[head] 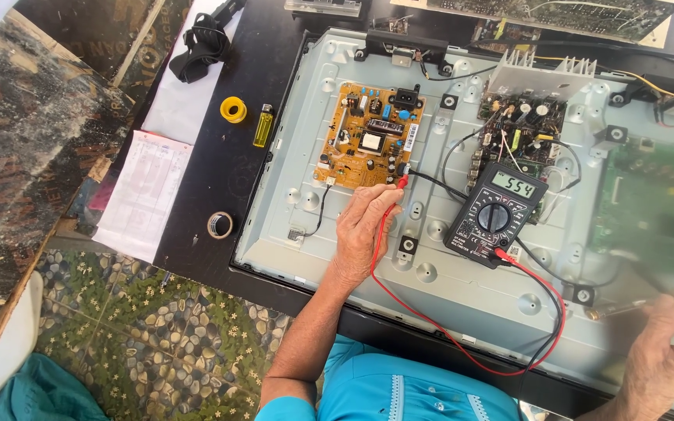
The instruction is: Using a digital multimeter to measure voltage at various points on the internal circuit boards of an open television set.
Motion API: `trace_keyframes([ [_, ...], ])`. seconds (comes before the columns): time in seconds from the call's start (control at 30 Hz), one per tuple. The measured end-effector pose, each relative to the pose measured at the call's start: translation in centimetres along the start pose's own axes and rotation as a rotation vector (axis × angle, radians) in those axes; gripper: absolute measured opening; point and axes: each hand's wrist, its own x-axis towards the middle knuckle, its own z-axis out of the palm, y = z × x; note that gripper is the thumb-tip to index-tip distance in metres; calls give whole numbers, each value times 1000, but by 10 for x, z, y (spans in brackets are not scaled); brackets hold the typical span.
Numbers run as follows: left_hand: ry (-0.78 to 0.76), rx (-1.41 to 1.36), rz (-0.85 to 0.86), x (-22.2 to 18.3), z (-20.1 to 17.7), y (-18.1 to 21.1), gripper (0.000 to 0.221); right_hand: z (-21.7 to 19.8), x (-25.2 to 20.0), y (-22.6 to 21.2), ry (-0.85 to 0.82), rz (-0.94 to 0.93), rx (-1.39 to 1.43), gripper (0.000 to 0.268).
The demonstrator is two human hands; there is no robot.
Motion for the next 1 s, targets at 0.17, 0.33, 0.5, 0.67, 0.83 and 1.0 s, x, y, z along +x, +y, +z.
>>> trace_keyframes([
  [0.17, -9, -3, -5, 0, 0, 1, 19, 1, -1, 11, 43, -91, 123, 16],
  [0.33, 5, -5, 8, 0, 0, 1, 19, -5, -1, 11, -13, -38, 225, 18],
  [0.5, -1, -5, 0, -1, 0, 0, 19, -7, -1, 11, -59, 88, 275, 38],
  [0.67, 11, -9, 10, 0, 1, 0, 20, -9, -10, 57, -134, 602, 53, 29],
  [0.83, 1, -6, 12, -1, 0, 0, 20, -15, 3, -7, 30, 332, 166, 31],
  [1.0, 5, -55, 12, 8, -8, 8, 16, -12, 5, -10, 24, 141, 310, 34],
])
